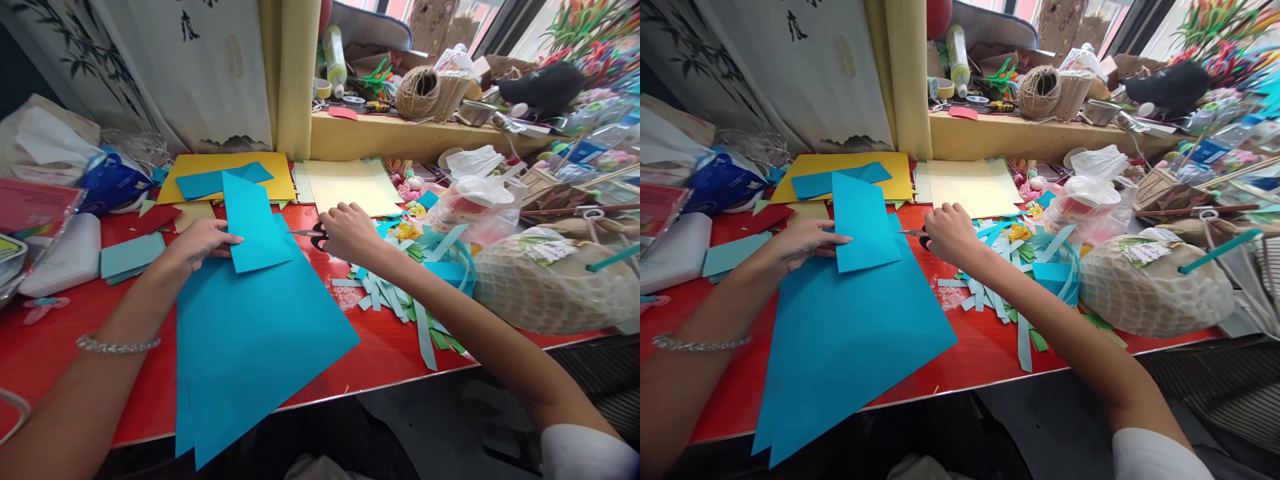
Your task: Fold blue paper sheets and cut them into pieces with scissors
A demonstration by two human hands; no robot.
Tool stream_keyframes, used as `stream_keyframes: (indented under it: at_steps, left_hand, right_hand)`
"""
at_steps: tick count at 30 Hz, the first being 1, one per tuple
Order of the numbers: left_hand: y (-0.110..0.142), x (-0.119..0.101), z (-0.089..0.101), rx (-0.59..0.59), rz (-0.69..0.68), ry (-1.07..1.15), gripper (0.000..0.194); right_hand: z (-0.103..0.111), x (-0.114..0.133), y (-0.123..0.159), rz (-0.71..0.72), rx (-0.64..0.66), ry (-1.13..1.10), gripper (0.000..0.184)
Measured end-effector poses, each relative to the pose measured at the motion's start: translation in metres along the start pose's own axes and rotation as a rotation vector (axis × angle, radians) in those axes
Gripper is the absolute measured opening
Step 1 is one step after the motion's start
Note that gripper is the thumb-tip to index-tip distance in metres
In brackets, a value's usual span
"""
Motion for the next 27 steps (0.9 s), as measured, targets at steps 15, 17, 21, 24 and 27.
stream_keyframes:
  at_steps: [15, 17, 21, 24, 27]
  left_hand:
    - [0.015, -0.021, -0.007, 0.046, -0.238, 0.218, 0.030]
    - [0.014, -0.022, -0.007, 0.040, -0.268, 0.208, 0.031]
    - [0.015, -0.027, -0.003, 0.015, -0.307, 0.192, 0.029]
    - [0.020, -0.033, 0.001, 0.006, -0.354, 0.229, 0.027]
    - [0.028, -0.043, 0.008, 0.001, -0.448, 0.337, 0.031]
  right_hand:
    - [-0.013, -0.054, 0.050, -0.311, -0.218, -1.725, 0.038]
    - [-0.018, -0.042, 0.049, -0.293, -0.182, -1.828, 0.039]
    - [-0.024, -0.024, 0.047, -0.244, -0.081, -1.880, 0.041]
    - [-0.028, -0.016, 0.049, -0.240, -0.009, -1.875, 0.042]
    - [-0.032, -0.003, 0.051, -0.234, 0.076, -1.881, 0.035]
Point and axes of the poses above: each hand's wrist, its own y-axis away from the middle knuckle, its own z-axis out of the back of the hand, x = y × z, the point moved 8 cm from there along -y, towards the middle knuckle, and after that the axes turned 3 degrees about z, right-handed, at the moved point
